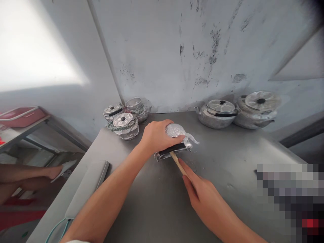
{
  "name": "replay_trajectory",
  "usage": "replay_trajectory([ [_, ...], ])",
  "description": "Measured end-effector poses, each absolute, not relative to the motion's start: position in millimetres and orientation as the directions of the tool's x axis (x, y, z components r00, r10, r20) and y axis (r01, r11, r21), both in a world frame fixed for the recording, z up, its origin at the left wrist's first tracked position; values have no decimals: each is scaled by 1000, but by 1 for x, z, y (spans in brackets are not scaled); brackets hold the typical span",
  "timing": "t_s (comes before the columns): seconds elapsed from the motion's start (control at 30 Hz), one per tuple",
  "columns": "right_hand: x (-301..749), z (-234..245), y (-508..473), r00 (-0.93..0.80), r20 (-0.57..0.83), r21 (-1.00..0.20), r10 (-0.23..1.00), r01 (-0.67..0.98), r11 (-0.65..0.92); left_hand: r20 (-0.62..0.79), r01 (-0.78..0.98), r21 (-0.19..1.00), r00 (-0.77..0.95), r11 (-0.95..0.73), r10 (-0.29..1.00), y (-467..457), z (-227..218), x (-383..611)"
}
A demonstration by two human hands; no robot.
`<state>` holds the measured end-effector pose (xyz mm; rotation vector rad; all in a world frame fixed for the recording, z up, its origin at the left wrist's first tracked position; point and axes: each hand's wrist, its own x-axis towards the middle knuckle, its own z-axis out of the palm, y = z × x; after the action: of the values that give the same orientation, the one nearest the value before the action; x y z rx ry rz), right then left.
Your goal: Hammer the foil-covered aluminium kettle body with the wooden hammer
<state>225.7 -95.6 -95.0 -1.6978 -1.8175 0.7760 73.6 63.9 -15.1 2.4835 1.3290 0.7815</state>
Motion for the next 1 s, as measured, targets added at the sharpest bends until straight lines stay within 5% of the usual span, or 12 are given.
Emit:
replay_trajectory([
  [0.77,228,-94,-98,-40,105,-692,994,714,102,329,715,434,441,-548,835,63,-13,74],
  [1.0,227,-95,-98,-50,28,-700,998,712,56,330,703,442,450,-557,830,64,-13,72],
])
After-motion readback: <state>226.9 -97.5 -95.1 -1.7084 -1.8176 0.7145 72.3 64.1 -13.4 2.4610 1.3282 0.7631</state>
